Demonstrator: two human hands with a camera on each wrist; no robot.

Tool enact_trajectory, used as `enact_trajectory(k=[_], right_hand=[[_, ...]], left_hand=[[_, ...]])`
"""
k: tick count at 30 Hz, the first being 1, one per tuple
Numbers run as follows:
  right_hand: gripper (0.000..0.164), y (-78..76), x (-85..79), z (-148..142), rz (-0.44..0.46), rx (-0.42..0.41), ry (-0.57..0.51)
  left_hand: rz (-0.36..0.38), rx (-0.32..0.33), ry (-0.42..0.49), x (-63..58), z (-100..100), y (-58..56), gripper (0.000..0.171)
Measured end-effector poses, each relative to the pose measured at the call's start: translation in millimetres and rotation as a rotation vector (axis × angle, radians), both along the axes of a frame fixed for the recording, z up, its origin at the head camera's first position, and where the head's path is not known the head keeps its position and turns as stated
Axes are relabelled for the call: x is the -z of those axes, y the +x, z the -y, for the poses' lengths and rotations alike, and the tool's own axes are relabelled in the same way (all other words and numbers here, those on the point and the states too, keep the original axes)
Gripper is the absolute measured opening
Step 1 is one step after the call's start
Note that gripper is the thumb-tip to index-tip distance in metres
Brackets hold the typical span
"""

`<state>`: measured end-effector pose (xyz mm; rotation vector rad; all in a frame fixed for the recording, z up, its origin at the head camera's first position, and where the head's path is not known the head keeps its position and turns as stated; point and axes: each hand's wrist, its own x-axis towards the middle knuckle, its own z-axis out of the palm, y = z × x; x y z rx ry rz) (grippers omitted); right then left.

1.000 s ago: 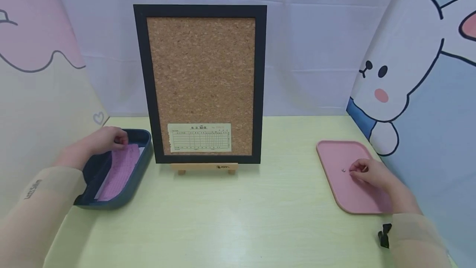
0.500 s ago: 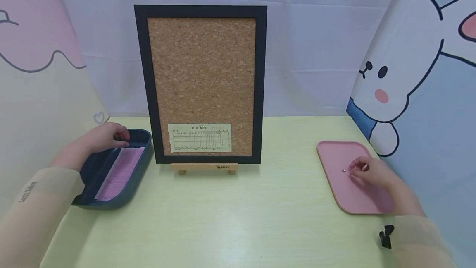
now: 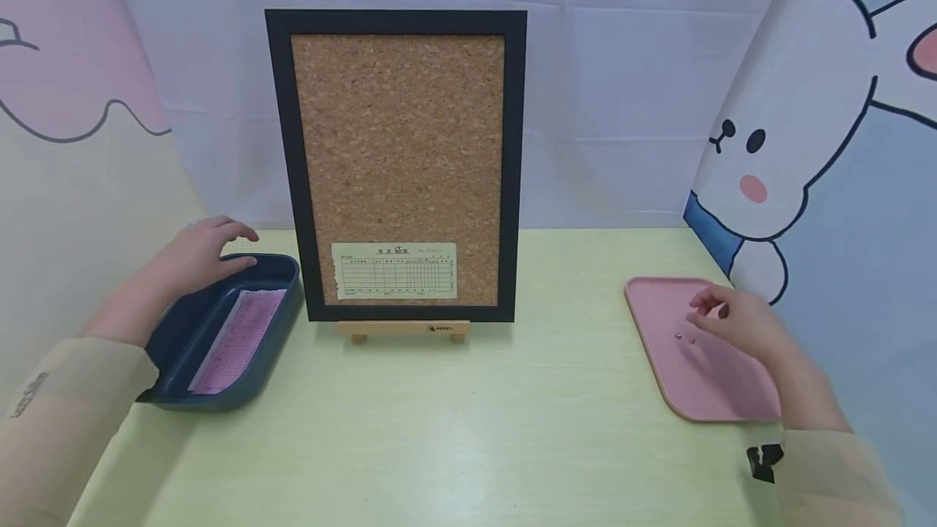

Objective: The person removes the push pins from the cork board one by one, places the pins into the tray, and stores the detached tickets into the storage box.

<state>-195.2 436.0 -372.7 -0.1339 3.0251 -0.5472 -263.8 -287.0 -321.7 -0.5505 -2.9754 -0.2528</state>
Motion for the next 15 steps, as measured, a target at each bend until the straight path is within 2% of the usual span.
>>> enact_trajectory(k=[4,6,10,15], right_hand=[[0.041,1.8,-10.9,11,-0.005,0.031,-0.008],[0.042,3.1,-15.7,19,-0.035,0.037,-0.004],[0.038,6.9,-23.9,36,-0.110,0.045,-0.003],[0.030,11.3,-33.2,54,-0.193,0.071,-0.019]], left_hand=[[-0.058,-0.025,0.020,-8.0,-10,6.6,0.037],[-0.071,-0.040,0.030,-10.8,-15,10.1,0.039],[-0.098,-0.071,0.059,-14.4,-25,17.0,0.043],[-0.183,-0.105,0.122,-17.7,-37,26.1,0.042]])
